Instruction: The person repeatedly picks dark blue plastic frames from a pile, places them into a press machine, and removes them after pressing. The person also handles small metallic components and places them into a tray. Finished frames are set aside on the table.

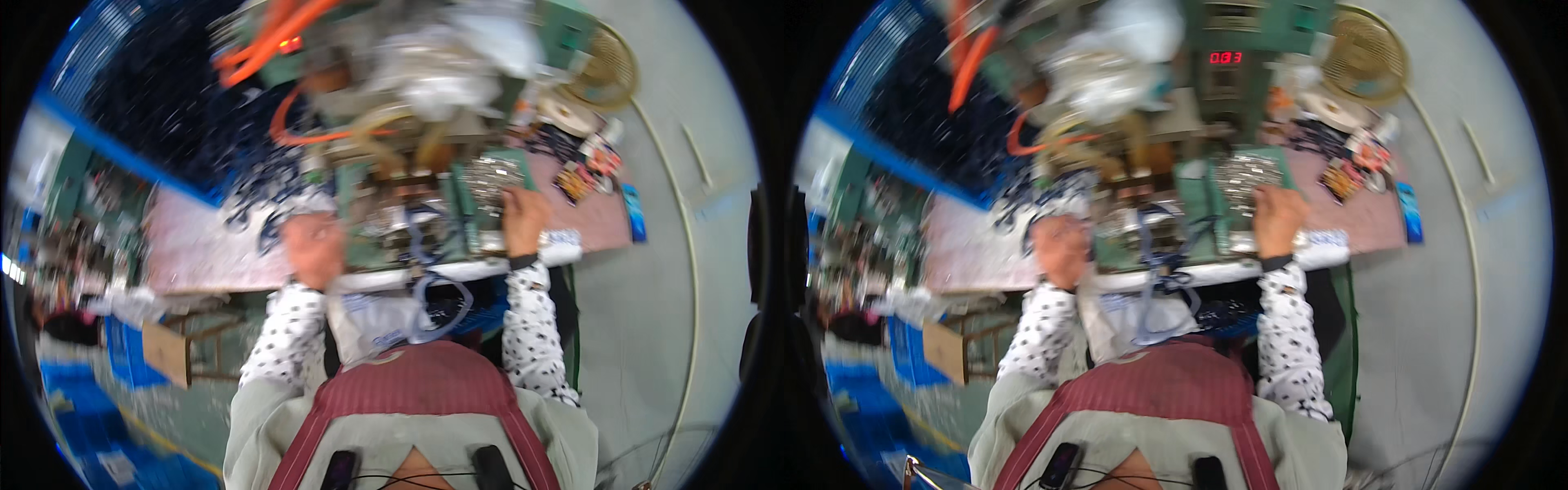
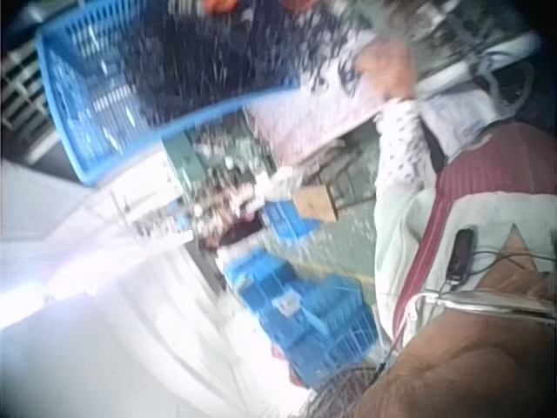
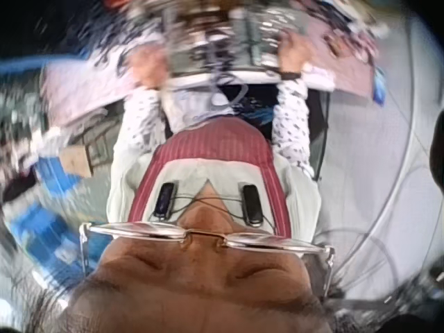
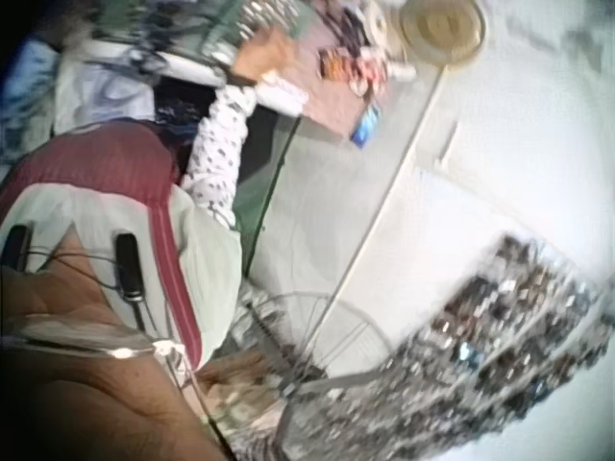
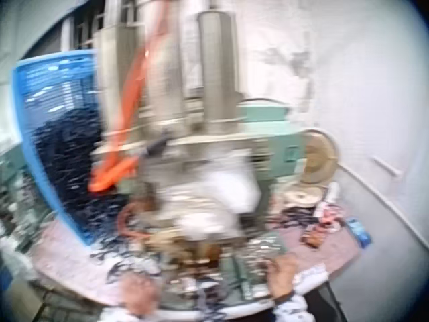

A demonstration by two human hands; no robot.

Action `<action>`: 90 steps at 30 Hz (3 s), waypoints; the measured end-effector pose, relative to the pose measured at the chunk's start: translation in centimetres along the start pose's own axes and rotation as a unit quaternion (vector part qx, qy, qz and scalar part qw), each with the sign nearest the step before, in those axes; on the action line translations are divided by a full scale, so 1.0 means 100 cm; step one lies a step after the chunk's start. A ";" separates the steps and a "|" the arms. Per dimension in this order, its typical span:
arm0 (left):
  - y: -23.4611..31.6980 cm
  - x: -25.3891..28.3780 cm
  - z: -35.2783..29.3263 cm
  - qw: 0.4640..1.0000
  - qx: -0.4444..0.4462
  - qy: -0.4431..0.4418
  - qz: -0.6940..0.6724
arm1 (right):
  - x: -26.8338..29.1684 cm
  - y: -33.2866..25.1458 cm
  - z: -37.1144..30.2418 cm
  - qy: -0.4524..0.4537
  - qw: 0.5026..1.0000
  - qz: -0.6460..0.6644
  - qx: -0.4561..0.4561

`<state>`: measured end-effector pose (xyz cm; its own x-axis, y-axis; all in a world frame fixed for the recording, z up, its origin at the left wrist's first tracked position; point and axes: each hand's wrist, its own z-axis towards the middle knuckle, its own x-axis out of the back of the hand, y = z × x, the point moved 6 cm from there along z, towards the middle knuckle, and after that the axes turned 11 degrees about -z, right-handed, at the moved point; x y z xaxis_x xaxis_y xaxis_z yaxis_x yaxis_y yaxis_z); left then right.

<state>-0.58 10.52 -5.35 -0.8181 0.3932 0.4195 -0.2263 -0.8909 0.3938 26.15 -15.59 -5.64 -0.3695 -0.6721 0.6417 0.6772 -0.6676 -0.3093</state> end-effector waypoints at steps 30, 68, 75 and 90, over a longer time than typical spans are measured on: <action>-0.118 0.067 -0.021 0.840 0.497 0.122 -0.183 | 0.051 -0.100 0.042 -0.118 0.929 0.348 -0.038; 0.108 -0.071 0.046 0.399 0.605 -0.188 -0.663 | -0.003 -0.012 0.004 -0.116 0.989 -0.072 0.064; 0.120 -0.060 0.042 0.481 0.581 -0.195 -0.627 | -0.011 0.007 0.006 -0.087 0.996 0.025 -0.001; -0.137 0.085 -0.098 0.881 0.357 -0.099 0.294 | -0.006 0.002 0.003 -0.010 0.996 0.028 -0.079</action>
<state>-9.63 23.89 -15.19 -0.5594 0.0064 0.8288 0.6531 -0.6123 0.4456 26.70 -15.20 -5.91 -0.3211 -0.7042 0.6333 0.5864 -0.6729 -0.4509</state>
